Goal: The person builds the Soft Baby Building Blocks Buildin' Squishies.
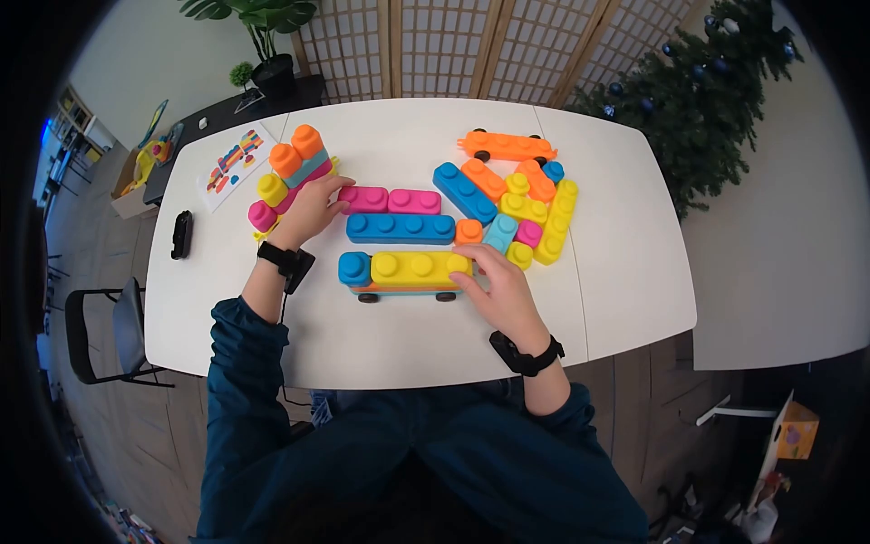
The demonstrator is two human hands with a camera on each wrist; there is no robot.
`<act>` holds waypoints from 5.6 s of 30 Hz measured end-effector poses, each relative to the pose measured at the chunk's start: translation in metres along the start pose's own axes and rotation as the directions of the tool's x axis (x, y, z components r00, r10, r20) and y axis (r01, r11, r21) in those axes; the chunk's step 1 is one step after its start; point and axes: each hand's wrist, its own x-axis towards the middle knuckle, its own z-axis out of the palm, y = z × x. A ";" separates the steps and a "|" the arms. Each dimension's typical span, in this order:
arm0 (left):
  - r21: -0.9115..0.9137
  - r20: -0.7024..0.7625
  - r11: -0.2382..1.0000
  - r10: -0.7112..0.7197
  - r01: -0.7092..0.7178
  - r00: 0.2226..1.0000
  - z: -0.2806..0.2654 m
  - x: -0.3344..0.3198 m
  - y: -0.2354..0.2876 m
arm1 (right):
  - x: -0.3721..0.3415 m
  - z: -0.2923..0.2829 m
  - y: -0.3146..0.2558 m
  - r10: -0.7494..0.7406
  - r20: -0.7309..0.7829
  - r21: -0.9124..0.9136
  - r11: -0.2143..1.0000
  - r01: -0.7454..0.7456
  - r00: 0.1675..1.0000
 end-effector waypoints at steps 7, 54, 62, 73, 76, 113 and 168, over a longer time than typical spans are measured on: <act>-0.010 0.019 0.999 -0.046 0.046 0.999 -0.012 -0.003 0.015 | 0.004 0.001 0.001 -0.001 0.023 -0.023 1.000 0.002 1.000; -0.520 -0.044 0.853 0.023 -0.042 0.999 -0.040 -0.101 0.103 | 0.007 0.003 0.002 0.054 0.064 0.066 0.996 -0.059 0.996; -0.523 0.047 0.852 -0.003 0.027 0.999 -0.038 -0.101 0.098 | 0.005 0.004 0.002 0.062 0.050 0.058 0.996 -0.065 0.997; -0.498 0.024 0.863 -0.080 0.081 0.997 -0.032 -0.105 0.100 | 0.004 0.004 0.000 0.045 0.033 0.035 0.998 -0.046 0.998; -0.443 -0.063 0.896 -0.065 0.030 0.996 -0.035 -0.109 0.108 | 0.005 0.002 0.000 0.045 0.057 -0.022 0.999 -0.043 0.997; -0.351 -0.212 0.935 -0.036 -0.042 0.977 -0.017 -0.111 0.113 | 0.143 -0.011 0.016 -0.077 0.271 -0.273 0.950 0.153 0.960; -0.468 -0.161 0.883 -0.111 0.023 0.981 -0.018 -0.107 0.118 | 0.116 -0.008 0.029 -0.064 0.483 -0.418 0.860 0.294 0.873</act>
